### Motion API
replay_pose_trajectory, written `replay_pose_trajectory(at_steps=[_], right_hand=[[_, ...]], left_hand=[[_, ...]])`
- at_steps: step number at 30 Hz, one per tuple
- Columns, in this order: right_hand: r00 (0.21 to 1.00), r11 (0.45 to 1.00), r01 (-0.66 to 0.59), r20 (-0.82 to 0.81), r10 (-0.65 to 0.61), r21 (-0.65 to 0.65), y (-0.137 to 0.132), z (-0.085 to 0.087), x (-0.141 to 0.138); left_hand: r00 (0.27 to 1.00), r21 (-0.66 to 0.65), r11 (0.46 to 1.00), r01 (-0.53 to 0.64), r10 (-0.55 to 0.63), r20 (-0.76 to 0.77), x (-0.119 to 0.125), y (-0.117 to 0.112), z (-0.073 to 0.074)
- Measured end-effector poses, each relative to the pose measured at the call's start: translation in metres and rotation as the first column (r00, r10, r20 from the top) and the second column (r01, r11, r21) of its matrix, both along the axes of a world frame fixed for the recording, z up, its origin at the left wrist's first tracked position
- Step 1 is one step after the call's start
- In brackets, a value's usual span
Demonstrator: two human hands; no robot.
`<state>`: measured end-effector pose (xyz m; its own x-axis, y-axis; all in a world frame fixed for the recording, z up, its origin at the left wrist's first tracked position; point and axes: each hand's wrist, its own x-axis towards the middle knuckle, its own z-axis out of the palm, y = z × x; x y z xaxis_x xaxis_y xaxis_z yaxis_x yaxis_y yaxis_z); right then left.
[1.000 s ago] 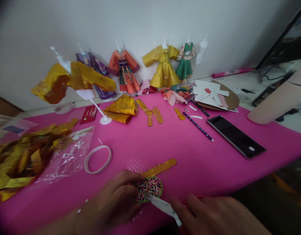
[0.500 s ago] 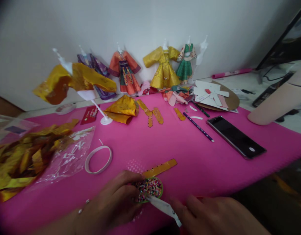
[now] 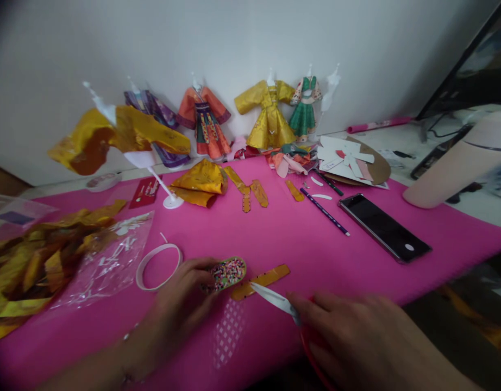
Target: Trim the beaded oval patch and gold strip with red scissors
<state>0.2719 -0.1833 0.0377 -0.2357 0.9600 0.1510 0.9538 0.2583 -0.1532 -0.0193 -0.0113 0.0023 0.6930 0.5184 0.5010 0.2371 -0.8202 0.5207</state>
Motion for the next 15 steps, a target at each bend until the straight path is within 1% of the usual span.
replay_pose_trajectory(at_steps=[3, 7, 11, 15], right_hand=[[0.999, 0.999, -0.040, -0.027, 0.039, -0.031, 0.006, 0.000, -0.002], [0.993, 0.992, -0.119, -0.009, 0.118, -0.034, 0.015, 0.000, -0.007], [0.993, 0.992, -0.119, 0.009, 0.120, -0.028, 0.017, -0.004, -0.007], [0.993, 0.993, -0.121, -0.011, 0.121, 0.008, 0.018, -0.005, -0.008]], left_hand=[[0.999, 0.019, 0.999, -0.037, 0.038, -0.034, 0.000, 0.007, -0.005], [0.996, 0.034, 0.998, -0.056, 0.058, -0.062, 0.000, 0.010, -0.006], [0.994, 0.042, 0.998, -0.053, 0.057, -0.094, 0.001, 0.009, -0.004], [0.993, 0.031, 0.999, -0.037, 0.041, -0.113, 0.000, 0.008, -0.005]])
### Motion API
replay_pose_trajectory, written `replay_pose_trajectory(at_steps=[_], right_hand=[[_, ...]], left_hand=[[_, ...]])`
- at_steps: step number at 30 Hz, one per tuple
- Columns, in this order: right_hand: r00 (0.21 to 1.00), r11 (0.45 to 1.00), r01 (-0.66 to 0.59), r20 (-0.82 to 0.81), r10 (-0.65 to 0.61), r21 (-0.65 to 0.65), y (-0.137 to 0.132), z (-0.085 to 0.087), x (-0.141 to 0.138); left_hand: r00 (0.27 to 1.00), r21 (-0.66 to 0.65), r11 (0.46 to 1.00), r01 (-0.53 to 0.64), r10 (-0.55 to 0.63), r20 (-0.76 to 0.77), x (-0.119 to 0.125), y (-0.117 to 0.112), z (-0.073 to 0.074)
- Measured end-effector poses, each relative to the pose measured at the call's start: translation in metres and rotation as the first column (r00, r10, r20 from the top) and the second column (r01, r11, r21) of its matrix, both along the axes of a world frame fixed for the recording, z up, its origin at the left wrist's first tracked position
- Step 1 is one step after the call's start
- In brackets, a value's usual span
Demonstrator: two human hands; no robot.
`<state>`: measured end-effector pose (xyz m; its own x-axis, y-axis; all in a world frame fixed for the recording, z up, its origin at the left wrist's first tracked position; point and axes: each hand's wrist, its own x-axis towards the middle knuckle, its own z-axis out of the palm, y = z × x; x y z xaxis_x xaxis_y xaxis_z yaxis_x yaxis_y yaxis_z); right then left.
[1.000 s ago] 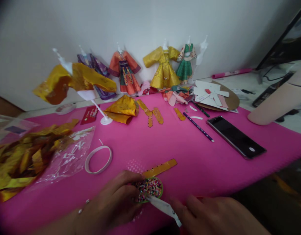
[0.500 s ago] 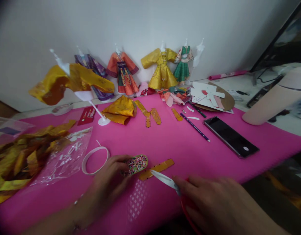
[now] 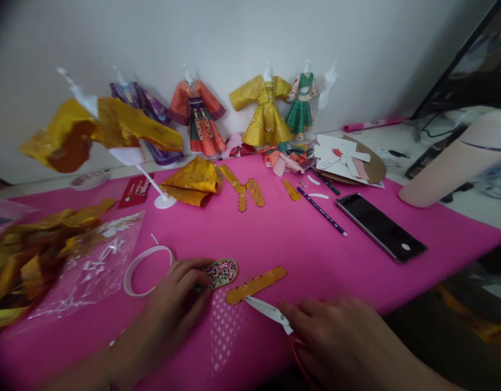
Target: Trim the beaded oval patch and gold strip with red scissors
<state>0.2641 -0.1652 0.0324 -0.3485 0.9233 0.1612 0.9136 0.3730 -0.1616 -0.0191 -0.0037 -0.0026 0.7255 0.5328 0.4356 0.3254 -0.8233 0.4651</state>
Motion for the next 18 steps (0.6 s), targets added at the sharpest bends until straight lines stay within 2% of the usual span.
replay_pose_trajectory(at_steps=[4, 8, 14, 18], right_hand=[[1.000, 0.999, -0.009, -0.028, 0.010, 0.051, 0.002, 0.000, -0.003], [1.000, 0.996, -0.014, 0.014, 0.013, 0.092, 0.002, -0.003, -0.002], [0.996, 0.996, -0.041, 0.088, 0.034, 0.084, 0.000, -0.007, 0.002], [0.996, 0.998, -0.037, 0.085, 0.034, 0.043, -0.002, -0.011, 0.003]], left_hand=[[0.999, 0.005, 1.000, 0.003, -0.003, -0.035, -0.001, 0.000, 0.000], [0.997, 0.104, 0.995, 0.011, -0.004, -0.071, -0.002, -0.003, 0.008], [0.953, 0.153, 0.942, 0.298, -0.285, -0.100, 0.004, -0.017, 0.019], [0.935, 0.174, 0.924, 0.339, -0.311, -0.170, 0.008, -0.021, 0.016]])
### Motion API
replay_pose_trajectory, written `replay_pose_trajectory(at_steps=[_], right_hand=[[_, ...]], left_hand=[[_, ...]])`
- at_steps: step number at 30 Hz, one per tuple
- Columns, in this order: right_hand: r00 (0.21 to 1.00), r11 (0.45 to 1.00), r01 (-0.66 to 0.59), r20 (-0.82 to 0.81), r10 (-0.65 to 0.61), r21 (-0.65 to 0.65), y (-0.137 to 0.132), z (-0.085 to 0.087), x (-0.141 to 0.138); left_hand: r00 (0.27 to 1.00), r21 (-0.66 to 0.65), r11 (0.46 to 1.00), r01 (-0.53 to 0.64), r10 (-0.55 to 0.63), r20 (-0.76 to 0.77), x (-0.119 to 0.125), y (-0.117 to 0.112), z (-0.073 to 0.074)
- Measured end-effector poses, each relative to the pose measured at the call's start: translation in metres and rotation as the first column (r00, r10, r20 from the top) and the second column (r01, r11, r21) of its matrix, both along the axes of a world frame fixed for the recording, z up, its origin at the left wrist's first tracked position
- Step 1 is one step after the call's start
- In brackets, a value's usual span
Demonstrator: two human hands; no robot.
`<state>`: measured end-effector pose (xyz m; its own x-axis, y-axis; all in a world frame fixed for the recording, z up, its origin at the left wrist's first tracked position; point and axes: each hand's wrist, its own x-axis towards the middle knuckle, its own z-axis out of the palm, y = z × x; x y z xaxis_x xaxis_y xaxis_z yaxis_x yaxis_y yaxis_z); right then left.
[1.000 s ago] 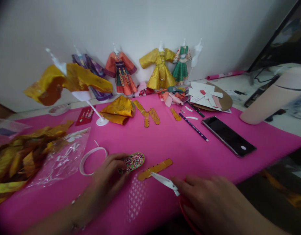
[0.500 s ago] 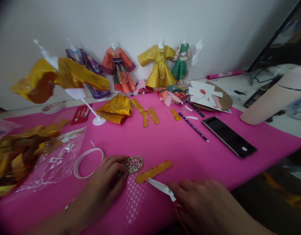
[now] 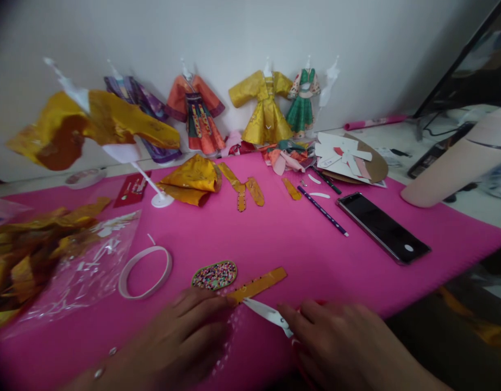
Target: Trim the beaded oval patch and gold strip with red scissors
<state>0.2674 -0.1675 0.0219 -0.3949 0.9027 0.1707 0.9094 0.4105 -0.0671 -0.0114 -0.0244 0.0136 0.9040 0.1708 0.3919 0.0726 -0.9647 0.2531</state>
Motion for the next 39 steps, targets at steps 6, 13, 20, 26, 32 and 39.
replay_pose_trajectory(at_steps=[6, 13, 20, 26, 32, 39], right_hand=[[1.000, 0.998, 0.015, -0.016, -0.016, -0.063, -0.0012, -0.0052, 0.0025], [1.000, 0.998, 0.009, 0.010, -0.008, -0.059, -0.0021, -0.0071, 0.0020], [1.000, 0.998, 0.006, 0.016, -0.005, -0.063, -0.0034, -0.0077, 0.0027], [1.000, 0.999, 0.013, 0.003, -0.013, -0.038, -0.0042, -0.0098, 0.0037], [1.000, 0.999, 0.008, 0.016, -0.007, -0.045, -0.0030, -0.0101, 0.0023], [1.000, 0.998, 0.012, 0.014, -0.011, -0.055, -0.0036, -0.0091, 0.0020]], left_hand=[[0.998, 0.053, 0.999, -0.005, 0.008, -0.055, -0.0016, 0.0000, -0.0007], [0.996, 0.042, 0.999, 0.003, 0.001, -0.090, -0.0025, -0.0014, -0.0001], [0.996, 0.013, 1.000, 0.000, 0.001, -0.092, -0.0022, -0.0008, -0.0013], [0.996, 0.018, 1.000, -0.001, 0.002, -0.084, -0.0022, -0.0016, -0.0039], [0.996, 0.007, 1.000, 0.002, -0.001, -0.089, -0.0026, -0.0010, -0.0007], [0.996, 0.011, 1.000, 0.005, -0.004, -0.084, -0.0019, -0.0005, -0.0006]])
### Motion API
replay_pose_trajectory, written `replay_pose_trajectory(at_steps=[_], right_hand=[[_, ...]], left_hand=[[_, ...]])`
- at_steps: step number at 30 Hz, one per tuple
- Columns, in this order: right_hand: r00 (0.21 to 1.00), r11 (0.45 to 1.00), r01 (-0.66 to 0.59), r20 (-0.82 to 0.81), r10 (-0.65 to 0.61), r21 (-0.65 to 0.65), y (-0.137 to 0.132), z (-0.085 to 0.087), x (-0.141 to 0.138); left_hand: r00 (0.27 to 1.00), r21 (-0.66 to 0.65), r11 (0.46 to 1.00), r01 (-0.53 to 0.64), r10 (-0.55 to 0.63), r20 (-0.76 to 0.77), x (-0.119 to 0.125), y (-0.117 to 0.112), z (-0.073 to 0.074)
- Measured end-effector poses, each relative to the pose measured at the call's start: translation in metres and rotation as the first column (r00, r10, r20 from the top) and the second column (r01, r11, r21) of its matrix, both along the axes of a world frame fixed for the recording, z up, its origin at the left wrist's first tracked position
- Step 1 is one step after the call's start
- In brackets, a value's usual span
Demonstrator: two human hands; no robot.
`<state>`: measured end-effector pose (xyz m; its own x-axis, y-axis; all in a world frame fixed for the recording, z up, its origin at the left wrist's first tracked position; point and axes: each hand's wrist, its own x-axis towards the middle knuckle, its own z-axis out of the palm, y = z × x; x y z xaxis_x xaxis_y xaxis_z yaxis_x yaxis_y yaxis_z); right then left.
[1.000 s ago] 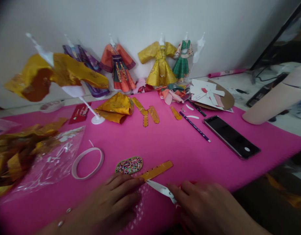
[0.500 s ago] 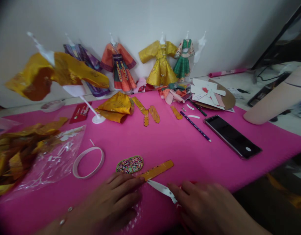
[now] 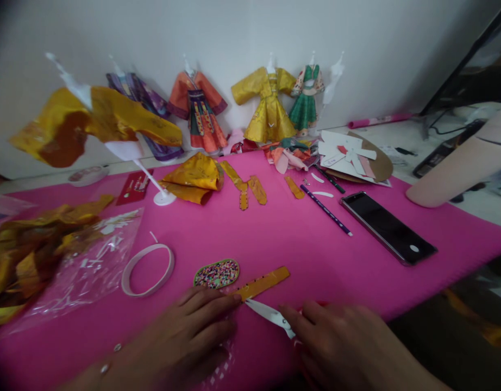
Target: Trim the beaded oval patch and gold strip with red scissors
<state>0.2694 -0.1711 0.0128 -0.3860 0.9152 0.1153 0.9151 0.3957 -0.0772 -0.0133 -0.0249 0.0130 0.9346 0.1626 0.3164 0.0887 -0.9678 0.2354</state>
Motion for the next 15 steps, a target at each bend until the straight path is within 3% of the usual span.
replay_pose_trajectory(at_steps=[15], right_hand=[[1.000, 0.999, -0.023, 0.005, 0.023, 0.025, 0.0017, 0.0023, -0.0006]], left_hand=[[1.000, -0.003, 1.000, -0.005, 0.005, -0.023, 0.0010, -0.0004, 0.0015]])
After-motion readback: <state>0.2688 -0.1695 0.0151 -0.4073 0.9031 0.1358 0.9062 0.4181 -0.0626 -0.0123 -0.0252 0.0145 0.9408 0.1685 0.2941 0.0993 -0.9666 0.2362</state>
